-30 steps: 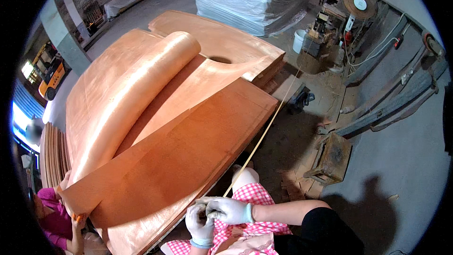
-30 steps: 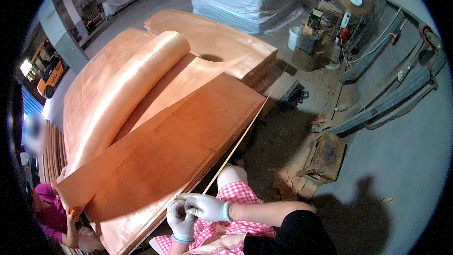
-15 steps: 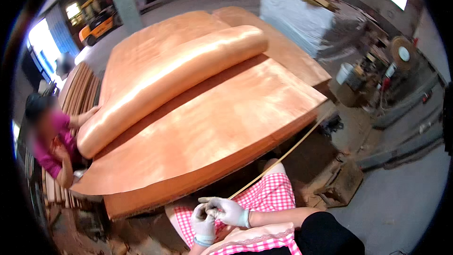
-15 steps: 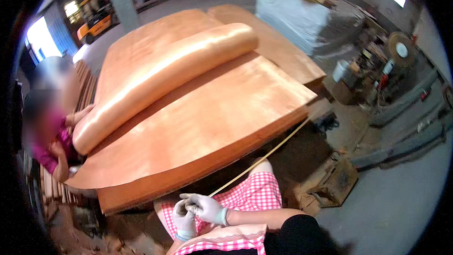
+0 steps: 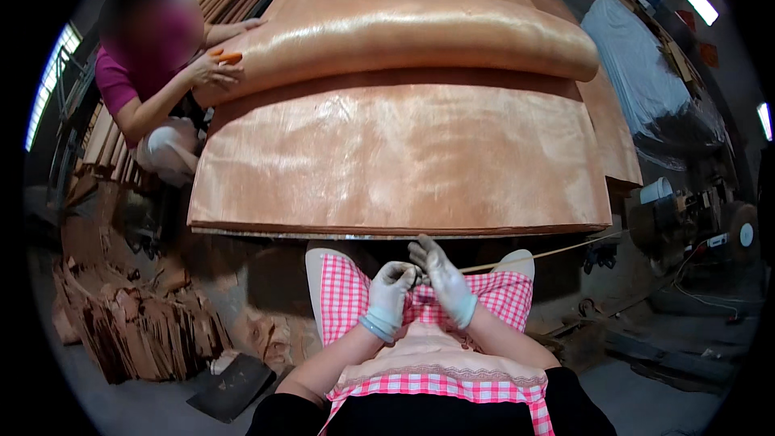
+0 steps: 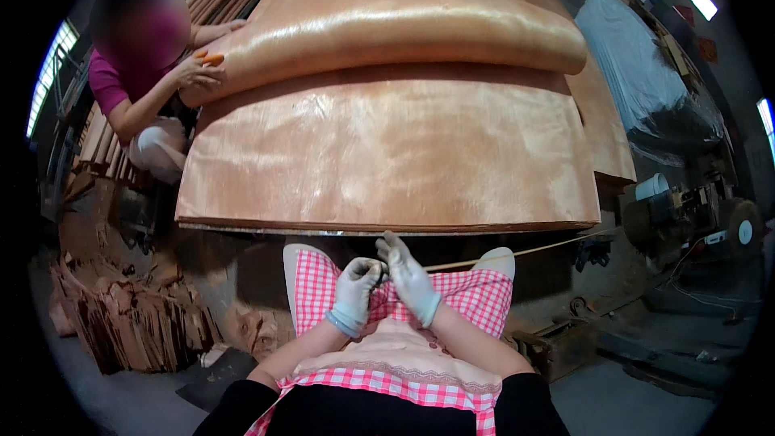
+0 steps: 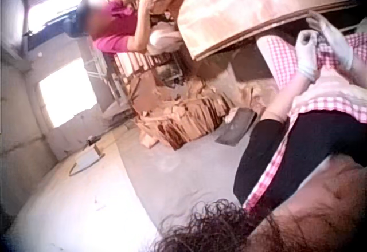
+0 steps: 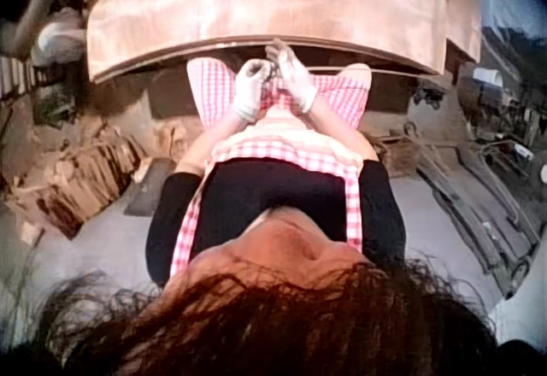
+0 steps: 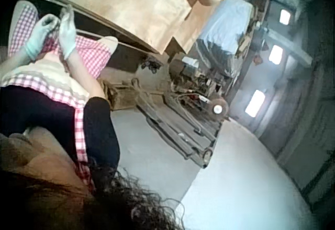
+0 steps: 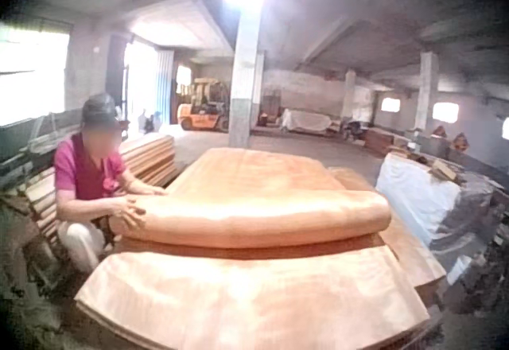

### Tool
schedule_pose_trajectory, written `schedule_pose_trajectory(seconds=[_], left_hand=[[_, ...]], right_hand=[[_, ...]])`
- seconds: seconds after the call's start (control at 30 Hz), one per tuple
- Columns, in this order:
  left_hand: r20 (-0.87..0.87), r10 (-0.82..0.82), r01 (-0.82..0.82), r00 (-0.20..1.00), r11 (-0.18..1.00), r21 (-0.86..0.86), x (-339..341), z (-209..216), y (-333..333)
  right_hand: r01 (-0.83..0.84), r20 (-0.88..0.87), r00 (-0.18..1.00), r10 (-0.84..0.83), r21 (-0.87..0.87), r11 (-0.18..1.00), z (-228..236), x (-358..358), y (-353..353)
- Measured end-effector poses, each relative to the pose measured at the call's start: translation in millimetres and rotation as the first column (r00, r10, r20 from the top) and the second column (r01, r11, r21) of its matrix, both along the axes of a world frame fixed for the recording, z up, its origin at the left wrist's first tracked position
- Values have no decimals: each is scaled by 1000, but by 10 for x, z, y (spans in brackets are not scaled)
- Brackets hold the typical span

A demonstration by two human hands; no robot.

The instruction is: The person handles large, thin sheets of wood veneer in a workshop setting. They lift, align, and stack the veneer sheets on a workbench, occasionally using a thin wooden stick to assist with positioning. Another person is visible in the background performing similar tasks.

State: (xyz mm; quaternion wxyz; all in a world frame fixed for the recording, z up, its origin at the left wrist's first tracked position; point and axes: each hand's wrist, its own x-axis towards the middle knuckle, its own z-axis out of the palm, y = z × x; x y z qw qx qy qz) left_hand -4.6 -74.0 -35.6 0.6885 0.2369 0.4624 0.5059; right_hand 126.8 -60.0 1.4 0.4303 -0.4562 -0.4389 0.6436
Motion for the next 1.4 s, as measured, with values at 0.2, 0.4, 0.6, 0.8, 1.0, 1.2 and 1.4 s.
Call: schedule_pose_trajectory(seconds=[0.2,0.4,0.6,0.8,1.0,1.2,1.4], left_hand=[[178,253,-241,951,967,-86,-21,1,160],[78,427,-429,901,903,13,-634,-112,465],[-113,732,-697,672,676,240,-2059,-236,881],[-569,769,-696,291,579,426,-3504,-350,1204],[-854,510,-650,-102,616,445,-4291,-555,1406],[-941,270,-632,-204,698,337,-4282,-315,1504],[-941,192,-597,-280,733,327,-4340,-262,1449]], right_hand=[[-271,689,722,62,200,942,401,122,357],[-324,904,426,44,107,940,510,534,511],[-177,880,476,-5,102,979,356,1366,658],[-157,918,378,123,-68,985,261,1990,791],[-156,953,301,37,11,988,223,1655,885],[-131,906,410,103,-54,990,309,1536,911],[-164,929,356,105,-48,985,343,1470,929]])
